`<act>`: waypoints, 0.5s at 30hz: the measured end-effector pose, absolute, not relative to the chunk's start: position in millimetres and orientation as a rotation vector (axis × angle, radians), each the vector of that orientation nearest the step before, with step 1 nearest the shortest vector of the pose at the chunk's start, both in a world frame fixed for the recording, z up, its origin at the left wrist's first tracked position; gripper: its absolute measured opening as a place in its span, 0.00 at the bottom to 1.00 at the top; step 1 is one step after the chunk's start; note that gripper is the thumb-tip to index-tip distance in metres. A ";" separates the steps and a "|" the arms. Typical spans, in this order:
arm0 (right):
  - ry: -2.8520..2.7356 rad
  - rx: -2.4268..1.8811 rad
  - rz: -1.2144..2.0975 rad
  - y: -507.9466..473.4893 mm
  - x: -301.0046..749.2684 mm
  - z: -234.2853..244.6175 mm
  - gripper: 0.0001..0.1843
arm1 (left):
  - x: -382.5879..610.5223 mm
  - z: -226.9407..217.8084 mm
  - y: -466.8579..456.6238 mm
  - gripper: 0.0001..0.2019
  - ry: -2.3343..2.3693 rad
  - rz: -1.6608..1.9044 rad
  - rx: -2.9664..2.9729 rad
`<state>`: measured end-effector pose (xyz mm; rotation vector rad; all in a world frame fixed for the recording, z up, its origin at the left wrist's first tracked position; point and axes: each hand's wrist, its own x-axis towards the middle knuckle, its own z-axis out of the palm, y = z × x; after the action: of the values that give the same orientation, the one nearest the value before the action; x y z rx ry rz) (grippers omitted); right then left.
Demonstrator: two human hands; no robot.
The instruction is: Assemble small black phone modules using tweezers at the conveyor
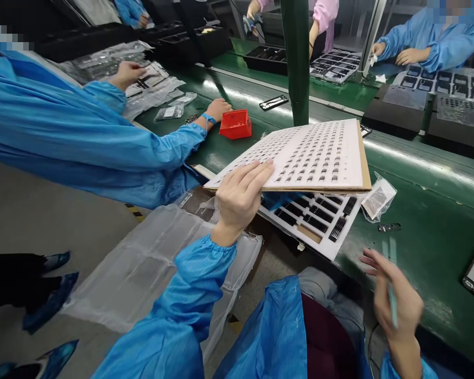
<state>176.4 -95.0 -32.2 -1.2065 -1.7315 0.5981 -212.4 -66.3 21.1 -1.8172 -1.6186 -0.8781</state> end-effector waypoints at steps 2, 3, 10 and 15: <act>-1.973 -1.045 0.716 -70.9 145.5 -22.7 0.17 | -212.1 23.9 -65.9 0.23 -1.646 -0.910 -1.813; -1.999 -1.009 0.720 -54.3 128.9 -18.7 0.18 | -212.1 25.3 -66.1 0.23 -1.658 -0.927 -1.814; -1.819 -1.128 0.725 85.4 37.6 -16.3 0.17 | -216.2 33.3 -68.3 0.19 -1.608 -0.997 -1.735; -1.760 -1.099 0.817 142.4 7.6 -21.0 0.27 | -217.9 36.1 -66.8 0.20 -1.539 -1.052 -1.758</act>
<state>7.6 142.4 -21.0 -1.0990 -1.7603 0.8170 -217.9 -66.8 36.1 -1.7575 -1.5387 -1.0517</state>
